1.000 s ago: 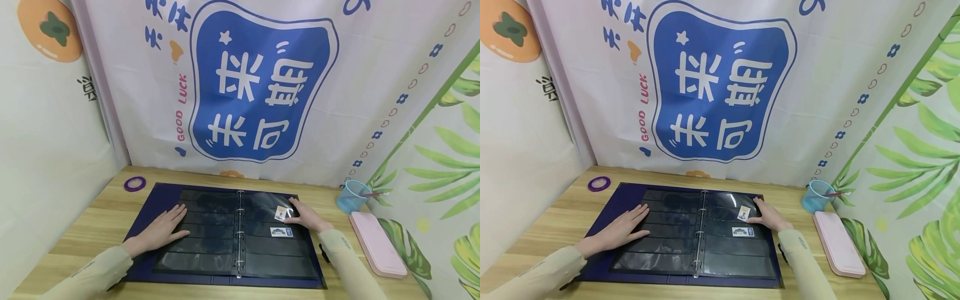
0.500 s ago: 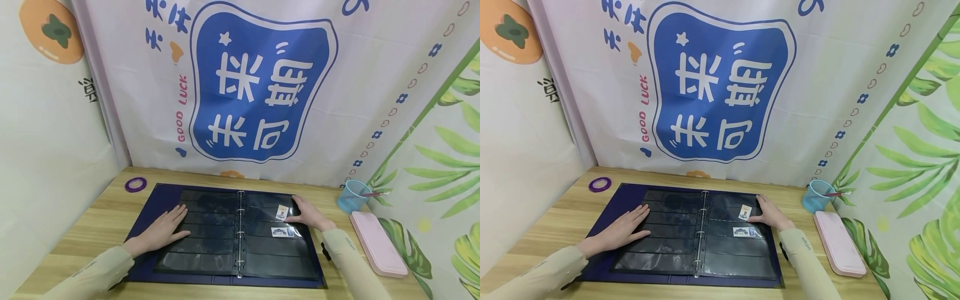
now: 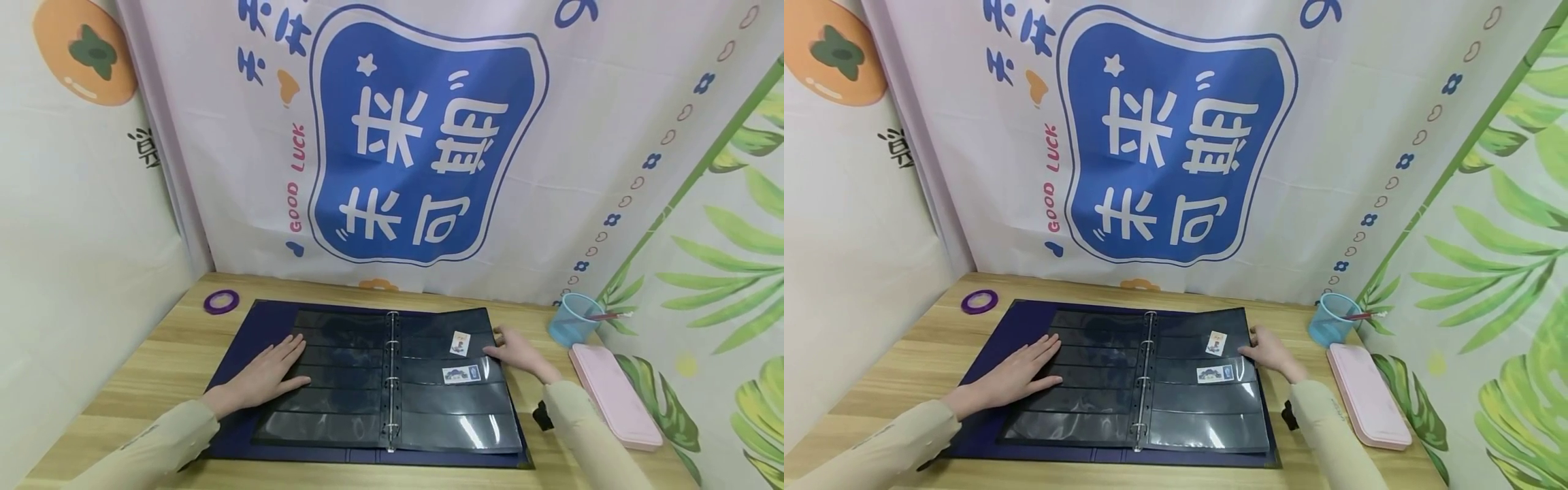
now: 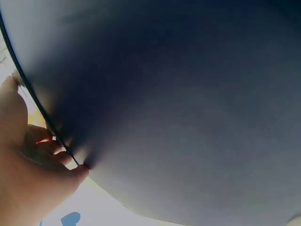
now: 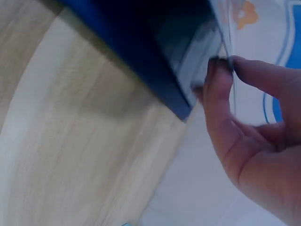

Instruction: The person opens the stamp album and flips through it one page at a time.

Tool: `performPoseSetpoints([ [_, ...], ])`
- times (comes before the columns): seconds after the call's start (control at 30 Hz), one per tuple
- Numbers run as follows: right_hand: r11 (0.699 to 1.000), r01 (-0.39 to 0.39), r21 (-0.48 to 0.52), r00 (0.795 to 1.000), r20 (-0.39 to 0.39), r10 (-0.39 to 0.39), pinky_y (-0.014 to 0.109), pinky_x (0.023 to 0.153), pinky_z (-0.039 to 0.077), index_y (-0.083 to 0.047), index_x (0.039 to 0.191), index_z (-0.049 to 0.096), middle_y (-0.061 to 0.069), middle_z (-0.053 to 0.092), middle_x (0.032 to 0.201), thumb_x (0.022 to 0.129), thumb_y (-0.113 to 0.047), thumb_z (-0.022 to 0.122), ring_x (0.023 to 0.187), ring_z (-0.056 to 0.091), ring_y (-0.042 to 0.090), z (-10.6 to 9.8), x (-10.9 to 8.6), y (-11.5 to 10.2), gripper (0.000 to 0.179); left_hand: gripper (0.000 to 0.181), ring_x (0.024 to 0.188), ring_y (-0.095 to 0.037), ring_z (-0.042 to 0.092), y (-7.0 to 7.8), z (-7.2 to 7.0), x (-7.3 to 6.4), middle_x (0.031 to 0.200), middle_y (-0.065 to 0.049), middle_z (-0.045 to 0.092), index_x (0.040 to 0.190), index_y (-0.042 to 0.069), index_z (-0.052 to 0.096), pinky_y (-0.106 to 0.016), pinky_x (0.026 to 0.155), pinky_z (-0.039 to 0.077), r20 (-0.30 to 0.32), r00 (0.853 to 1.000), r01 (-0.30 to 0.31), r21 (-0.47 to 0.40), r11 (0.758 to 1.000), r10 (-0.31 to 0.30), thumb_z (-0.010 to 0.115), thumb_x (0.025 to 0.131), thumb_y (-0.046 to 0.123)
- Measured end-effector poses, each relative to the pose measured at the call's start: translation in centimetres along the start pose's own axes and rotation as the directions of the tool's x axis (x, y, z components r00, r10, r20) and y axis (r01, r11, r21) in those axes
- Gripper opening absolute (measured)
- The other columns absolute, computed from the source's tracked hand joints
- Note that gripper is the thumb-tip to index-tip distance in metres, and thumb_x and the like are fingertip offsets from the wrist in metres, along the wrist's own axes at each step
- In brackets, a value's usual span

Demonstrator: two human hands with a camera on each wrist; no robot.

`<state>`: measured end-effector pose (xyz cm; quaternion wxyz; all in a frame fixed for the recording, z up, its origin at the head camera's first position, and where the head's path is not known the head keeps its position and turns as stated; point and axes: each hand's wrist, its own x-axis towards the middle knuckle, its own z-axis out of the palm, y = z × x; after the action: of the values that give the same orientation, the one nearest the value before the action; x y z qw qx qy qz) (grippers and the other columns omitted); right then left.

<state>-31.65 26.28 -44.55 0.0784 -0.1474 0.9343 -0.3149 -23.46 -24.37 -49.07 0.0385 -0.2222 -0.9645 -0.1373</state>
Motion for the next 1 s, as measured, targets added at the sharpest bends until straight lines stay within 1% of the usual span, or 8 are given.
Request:
performPoseSetpoints([
  [0.1,0.994,-0.011,0.107,0.997,0.082,0.002,0.035,0.060,0.057,0.015,0.108,0.051,0.011,0.062,0.074,0.100,-0.011,0.056,0.062,0.057,0.013,-0.9,-0.3,-0.4,0.028,0.080,0.145,-0.046,0.033,0.0,-0.2,0.0,0.157,-0.026,0.035,0.149,-0.005,0.040,-0.065,0.113,0.031,0.007,1.000,0.001,-0.006,1.000,-0.001,0.055,0.097,0.054],
  [0.17,0.989,-0.011,0.149,0.993,0.118,-0.007,0.033,0.060,0.056,0.011,0.107,0.052,0.004,0.059,0.073,0.102,-0.013,0.052,0.062,0.055,0.010,-1.5,-0.3,-1.0,0.025,0.080,0.145,-0.046,0.034,0.0,-0.2,0.0,0.157,-0.026,0.036,0.149,-0.005,0.040,-0.065,0.113,0.031,0.009,1.000,-0.002,-0.007,1.000,0.002,0.055,0.097,0.054],
  [0.33,0.981,0.009,0.195,0.989,0.141,-0.038,0.035,0.068,0.061,0.018,0.138,0.037,0.025,0.071,0.104,0.106,-0.017,0.045,0.078,0.071,0.014,-3.1,-0.5,-3.3,0.048,0.080,0.145,-0.046,0.034,0.0,-0.1,0.0,0.157,-0.026,0.036,0.149,-0.005,0.040,-0.065,0.113,0.031,0.012,1.000,-0.001,-0.010,1.000,0.001,0.055,0.096,0.055],
  [0.43,0.980,0.013,0.198,0.991,0.130,-0.039,0.034,0.065,0.061,0.017,0.139,0.038,0.027,0.069,0.103,0.107,-0.019,0.043,0.073,0.070,0.014,-4.2,-0.4,-4.9,0.049,0.081,0.145,-0.046,0.034,0.0,-0.1,0.0,0.157,-0.026,0.035,0.149,-0.004,0.040,-0.065,0.113,0.031,0.012,1.000,0.001,-0.014,1.000,-0.001,0.055,0.096,0.055],
  [0.7,0.973,0.046,0.226,0.990,0.122,-0.075,0.028,0.059,0.059,0.007,0.125,0.055,0.005,0.073,0.087,0.108,-0.021,0.041,0.065,0.067,0.008,-5.8,0.6,-8.6,0.036,0.081,0.145,-0.046,0.034,-0.1,0.1,0.0,0.157,-0.026,0.036,0.149,-0.004,0.040,-0.065,0.113,0.031,0.009,1.000,0.002,-0.014,1.000,-0.002,0.055,0.096,0.056],
  [0.83,0.979,0.045,0.200,0.991,0.115,-0.069,0.024,0.053,0.051,0.003,0.103,0.055,-0.004,0.053,0.065,0.108,-0.020,0.041,0.052,0.052,0.006,-6.5,1.1,-10.8,0.027,0.081,0.145,-0.046,0.034,-0.2,0.2,0.0,0.157,-0.026,0.036,0.149,-0.004,0.040,-0.065,0.113,0.031,0.009,1.000,0.001,-0.012,1.000,-0.001,0.055,0.096,0.056],
  [0.93,0.985,0.055,0.163,0.991,0.115,-0.074,0.023,0.051,0.045,-0.003,0.090,0.047,-0.004,0.038,0.060,0.107,-0.020,0.043,0.048,0.040,0.008,-7.0,1.4,-12.4,0.025,0.081,0.145,-0.046,0.034,-0.3,0.2,0.1,0.157,-0.026,0.036,0.149,-0.004,0.040,-0.065,0.113,0.031,0.008,1.000,0.000,-0.003,1.000,0.000,0.054,0.096,0.056],
  [1.0,0.988,0.072,0.139,0.989,0.116,-0.088,0.024,0.051,0.046,-0.005,0.086,0.045,-0.004,0.039,0.059,0.106,-0.020,0.045,0.048,0.042,0.010,-7.3,1.5,-13.4,0.025,0.081,0.145,-0.046,0.034,-0.3,0.2,0.1,0.157,-0.026,0.036,0.149,-0.004,0.040,-0.065,0.113,0.031,0.005,1.000,-0.001,-0.003,1.000,0.001,0.055,0.096,0.056],
])
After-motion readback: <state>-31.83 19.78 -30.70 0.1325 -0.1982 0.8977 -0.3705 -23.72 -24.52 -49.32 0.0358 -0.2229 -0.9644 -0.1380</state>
